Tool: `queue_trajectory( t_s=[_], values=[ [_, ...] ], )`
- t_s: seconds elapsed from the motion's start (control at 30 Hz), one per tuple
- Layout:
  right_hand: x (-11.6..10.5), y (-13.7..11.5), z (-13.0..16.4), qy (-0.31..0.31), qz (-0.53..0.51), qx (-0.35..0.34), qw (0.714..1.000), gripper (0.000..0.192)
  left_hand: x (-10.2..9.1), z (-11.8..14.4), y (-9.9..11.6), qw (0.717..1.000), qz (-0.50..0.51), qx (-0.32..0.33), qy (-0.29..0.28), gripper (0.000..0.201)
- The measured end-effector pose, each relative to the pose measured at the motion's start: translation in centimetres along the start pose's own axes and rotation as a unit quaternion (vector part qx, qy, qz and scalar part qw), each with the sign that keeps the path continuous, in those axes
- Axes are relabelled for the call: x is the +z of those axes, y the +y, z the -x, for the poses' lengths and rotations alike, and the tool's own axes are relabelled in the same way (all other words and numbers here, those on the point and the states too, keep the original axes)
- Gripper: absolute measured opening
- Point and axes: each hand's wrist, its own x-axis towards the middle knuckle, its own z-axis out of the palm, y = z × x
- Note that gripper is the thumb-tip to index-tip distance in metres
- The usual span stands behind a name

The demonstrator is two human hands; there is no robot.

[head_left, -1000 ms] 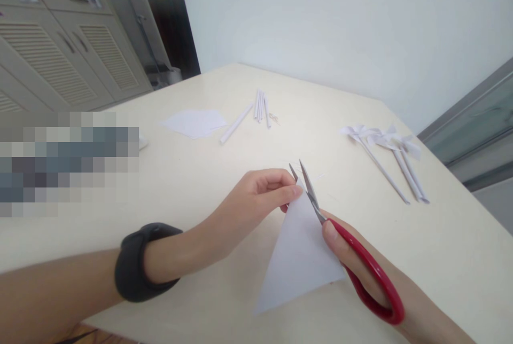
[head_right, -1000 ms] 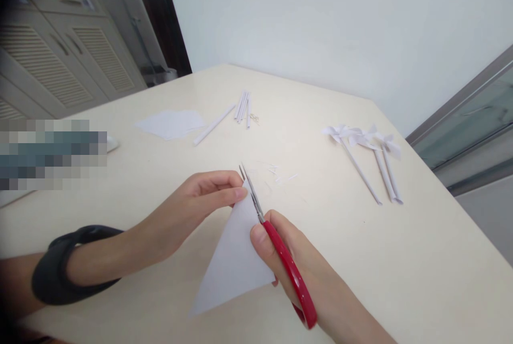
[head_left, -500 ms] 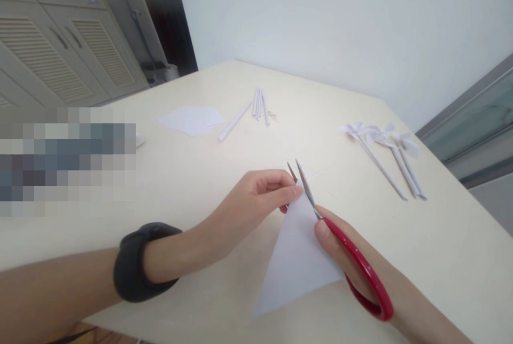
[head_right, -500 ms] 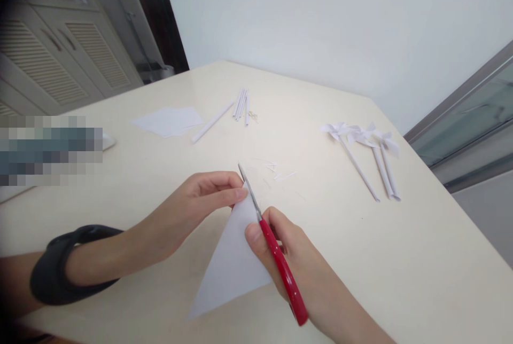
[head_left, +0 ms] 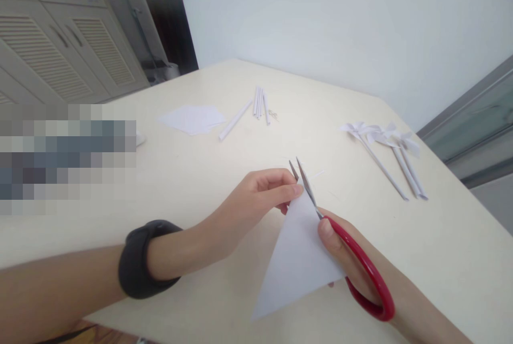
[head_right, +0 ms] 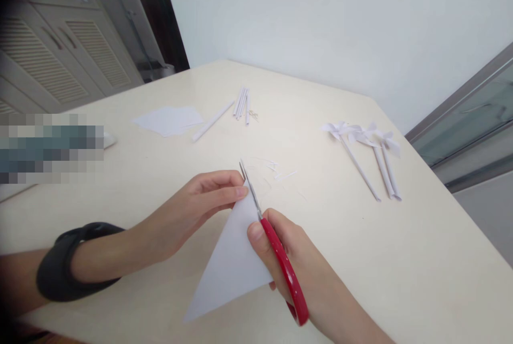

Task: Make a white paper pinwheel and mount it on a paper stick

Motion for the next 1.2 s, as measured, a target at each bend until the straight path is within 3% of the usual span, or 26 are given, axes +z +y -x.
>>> queue_trajectory(
  t_s=[0.2, 0.5, 0.97, 1.2],
  values=[
    [0.1, 0.1, -0.1, -0.014, -0.016, 0.024, 1.000, 0.039, -0.2, 0.0, 0.1, 1.000, 0.010, -0.006, -0.019, 0.024],
    [-0.2, -1.0, -0.1, -0.034, -0.039, 0.060, 0.997, 0.034, -0.5, -0.1, 0.0, 0.999, 0.006, -0.010, -0.030, 0.022],
    [0.0, 0.5, -0.3, -0.007, 0.006, 0.000, 1.000, 0.040, -0.6, -0.2, 0.0, 0.999, -0.002, -0.015, -0.042, 0.022],
    [0.1, 0.4, 0.0, 0.001, -0.013, 0.017, 1.000, 0.039, -0.6, -0.2, 0.1, 0.999, -0.006, -0.010, -0.045, 0.023]
  ],
)
